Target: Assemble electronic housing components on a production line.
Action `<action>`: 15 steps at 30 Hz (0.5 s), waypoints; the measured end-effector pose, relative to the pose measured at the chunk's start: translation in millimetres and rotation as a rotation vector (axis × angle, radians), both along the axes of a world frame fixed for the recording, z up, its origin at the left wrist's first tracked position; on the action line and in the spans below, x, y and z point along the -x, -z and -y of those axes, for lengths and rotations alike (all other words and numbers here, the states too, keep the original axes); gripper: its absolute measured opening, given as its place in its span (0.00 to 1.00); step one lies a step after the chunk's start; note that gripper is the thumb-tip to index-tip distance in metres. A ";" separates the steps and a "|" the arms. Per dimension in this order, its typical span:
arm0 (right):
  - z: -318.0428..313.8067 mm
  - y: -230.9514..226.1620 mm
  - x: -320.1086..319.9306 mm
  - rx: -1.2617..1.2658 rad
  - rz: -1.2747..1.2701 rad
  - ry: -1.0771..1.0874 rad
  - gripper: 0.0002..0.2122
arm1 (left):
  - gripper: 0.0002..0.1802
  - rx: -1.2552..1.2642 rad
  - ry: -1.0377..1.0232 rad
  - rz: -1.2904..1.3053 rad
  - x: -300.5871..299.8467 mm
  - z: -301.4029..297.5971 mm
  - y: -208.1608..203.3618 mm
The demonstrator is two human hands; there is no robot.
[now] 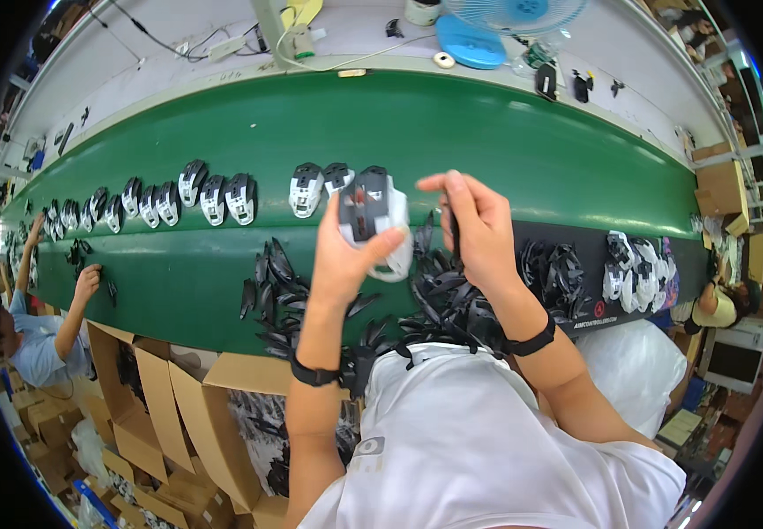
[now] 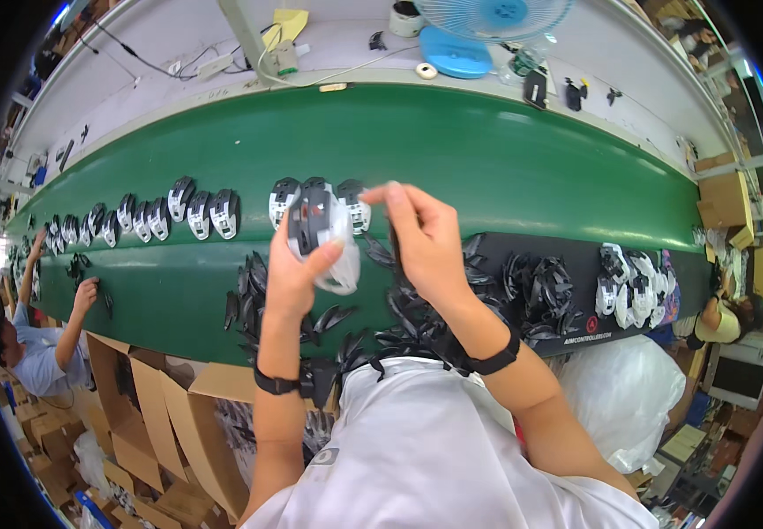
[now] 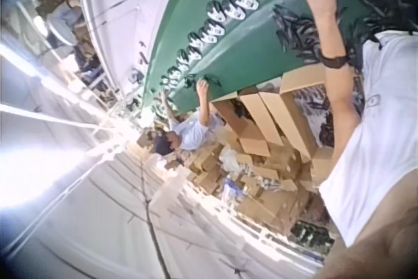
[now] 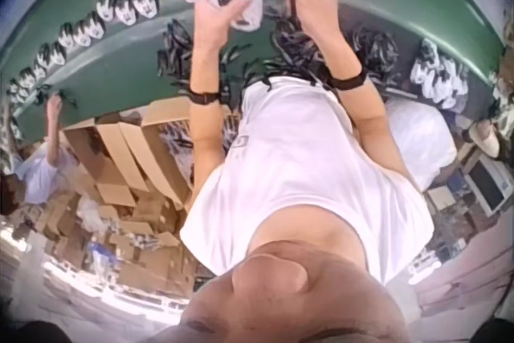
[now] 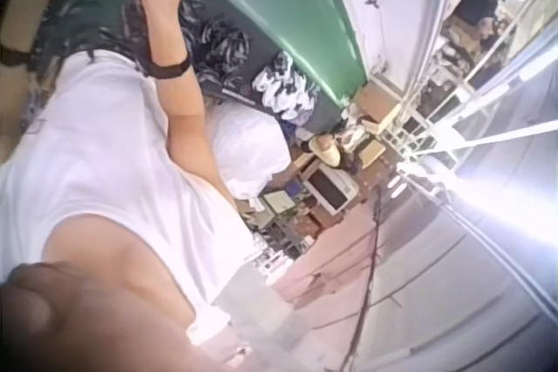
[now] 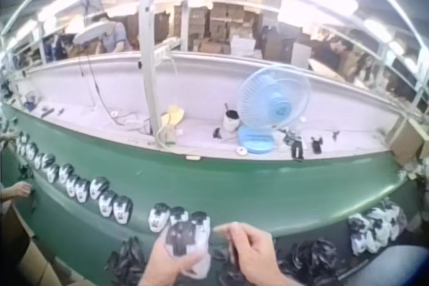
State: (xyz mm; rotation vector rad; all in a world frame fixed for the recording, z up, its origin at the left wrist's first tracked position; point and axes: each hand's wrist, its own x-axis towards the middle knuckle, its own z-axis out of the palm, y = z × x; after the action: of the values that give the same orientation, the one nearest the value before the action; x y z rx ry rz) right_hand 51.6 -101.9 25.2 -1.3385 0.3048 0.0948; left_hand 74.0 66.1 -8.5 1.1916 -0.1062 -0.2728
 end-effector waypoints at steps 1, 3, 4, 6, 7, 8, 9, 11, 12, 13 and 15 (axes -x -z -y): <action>-3.8 -8.9 0.5 0.032 0.116 0.038 0.12 | 0.27 0.045 -0.036 0.030 12.8 12.1 -6.0; -5.3 -12.3 7.8 0.048 0.224 0.084 0.10 | 0.21 0.038 -0.116 0.022 32.6 33.0 -16.2; -3.7 -9.7 11.7 0.048 0.264 0.102 0.10 | 0.19 -0.015 -0.153 0.075 40.4 41.7 -19.2; 6.1 -7.7 23.7 0.018 0.255 0.142 0.10 | 0.18 -0.119 -0.151 0.187 53.8 53.9 -26.2; 9.5 -7.0 29.3 0.016 0.260 0.158 0.10 | 0.17 -0.223 -0.168 0.288 59.3 59.8 -28.6; 12.3 -6.2 34.7 0.035 0.279 0.179 0.10 | 0.17 -0.224 -0.152 0.295 64.4 66.8 -31.0; 14.1 -7.1 39.8 0.050 0.301 0.198 0.11 | 0.16 -0.275 -0.152 0.314 69.3 72.4 -35.8; 19.6 -0.5 48.9 0.046 0.329 0.209 0.12 | 0.16 -0.282 -0.125 0.269 78.2 77.0 -36.2; 21.5 1.7 53.6 0.048 0.349 0.200 0.12 | 0.16 -0.286 -0.117 0.274 81.5 81.4 -36.0; 17.1 0.5 58.6 0.093 0.367 0.226 0.14 | 0.16 -0.166 -0.184 0.195 84.1 86.6 -36.1; 24.6 4.1 65.3 0.098 0.343 0.158 0.13 | 0.17 -0.102 -0.221 0.172 84.7 89.7 -33.6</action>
State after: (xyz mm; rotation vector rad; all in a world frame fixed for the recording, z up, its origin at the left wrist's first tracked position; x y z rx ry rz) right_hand -13.7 -126.5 21.1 -1.3964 0.1246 -0.2829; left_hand -10.7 -23.6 25.1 1.3153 -0.1104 0.0190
